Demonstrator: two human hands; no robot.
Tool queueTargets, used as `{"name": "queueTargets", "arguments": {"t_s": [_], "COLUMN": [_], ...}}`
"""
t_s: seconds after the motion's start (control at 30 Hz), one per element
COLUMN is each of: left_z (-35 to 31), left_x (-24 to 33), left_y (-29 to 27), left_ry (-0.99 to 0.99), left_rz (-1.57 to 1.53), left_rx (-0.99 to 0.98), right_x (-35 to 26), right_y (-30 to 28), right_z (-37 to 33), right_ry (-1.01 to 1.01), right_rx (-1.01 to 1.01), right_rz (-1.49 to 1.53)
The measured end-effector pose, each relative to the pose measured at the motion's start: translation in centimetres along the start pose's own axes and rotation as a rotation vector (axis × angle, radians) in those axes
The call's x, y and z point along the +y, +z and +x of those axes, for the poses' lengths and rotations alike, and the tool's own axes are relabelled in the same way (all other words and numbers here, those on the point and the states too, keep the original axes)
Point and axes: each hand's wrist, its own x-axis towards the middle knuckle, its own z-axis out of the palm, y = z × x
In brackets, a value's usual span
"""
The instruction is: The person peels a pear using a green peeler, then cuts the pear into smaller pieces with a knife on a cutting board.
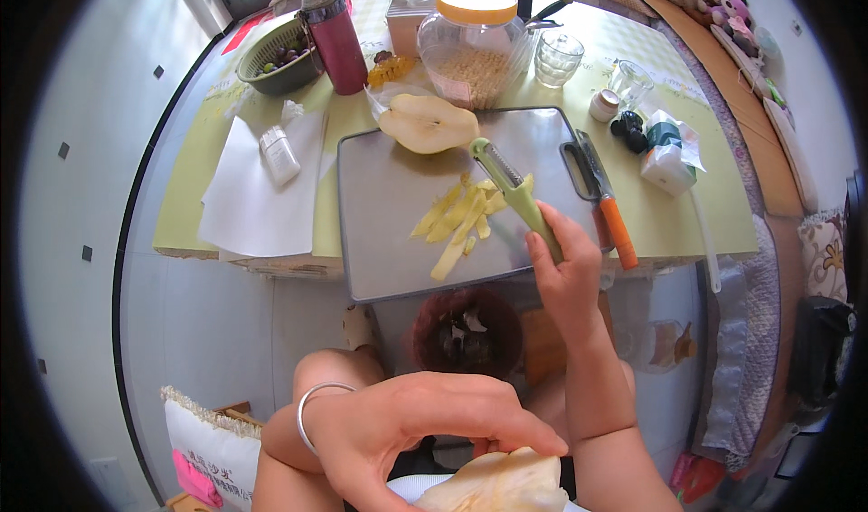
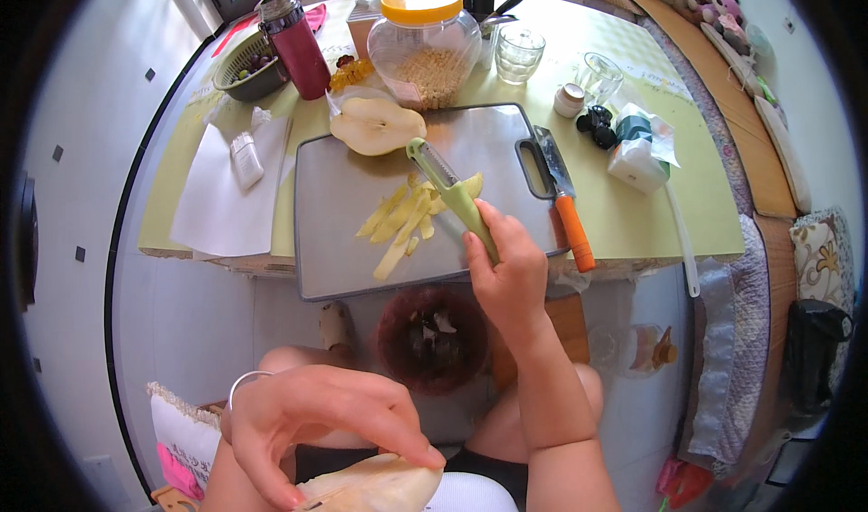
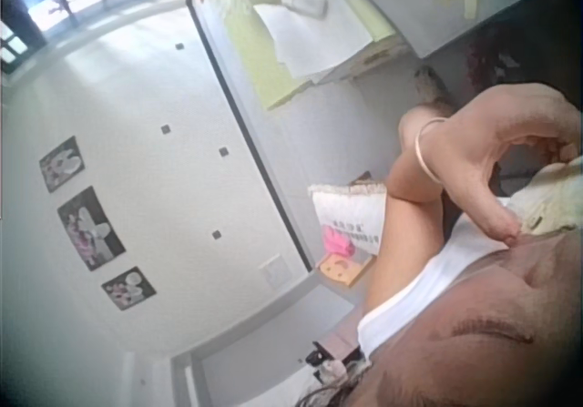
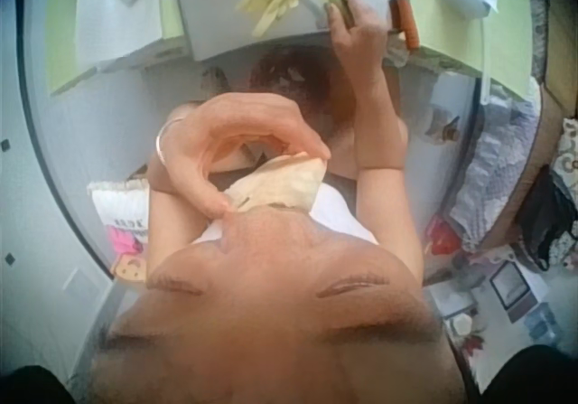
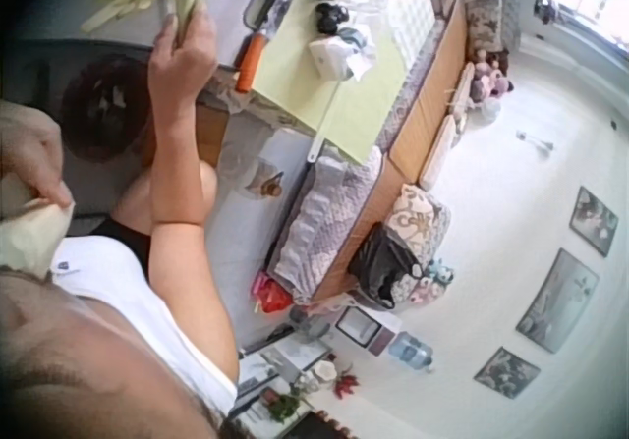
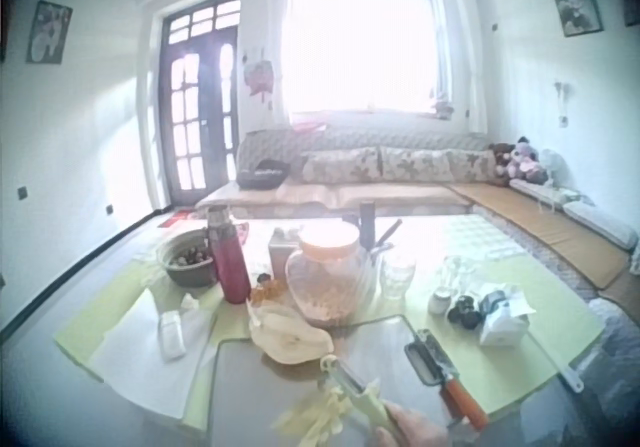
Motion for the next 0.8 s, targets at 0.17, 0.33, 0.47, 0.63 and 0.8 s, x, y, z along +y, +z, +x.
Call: {"name": "queueTargets", "arguments": {"t_s": [0.17,0.33,0.47,0.63,0.8], "left_z": [0.3,0.0,0.4,0.3,0.1], "left_x": [1.2,0.5,2.0,1.9,-0.1], "left_y": [-0.4,-0.6,-1.1,-0.3,-4.7], "left_ry": [-0.083,0.049,-0.002,-0.199,-0.139], "left_rz": [0.13,0.116,0.217,-0.007,-0.185], "left_rx": [-0.085,-0.037,0.004,0.32,0.506], "right_x": [0.2,-0.2,0.0,-0.2,0.1], "right_y": [0.0,0.4,-0.2,-0.2,-0.2], "right_z": [-0.1,-0.1,0.0,0.3,0.4], "right_ry": [0.019,0.059,0.01,0.019,0.0], "right_rx": [-0.004,-0.034,-0.008,-0.007,0.016], "right_rz": [0.02,0.063,0.006,0.028,0.007]}}
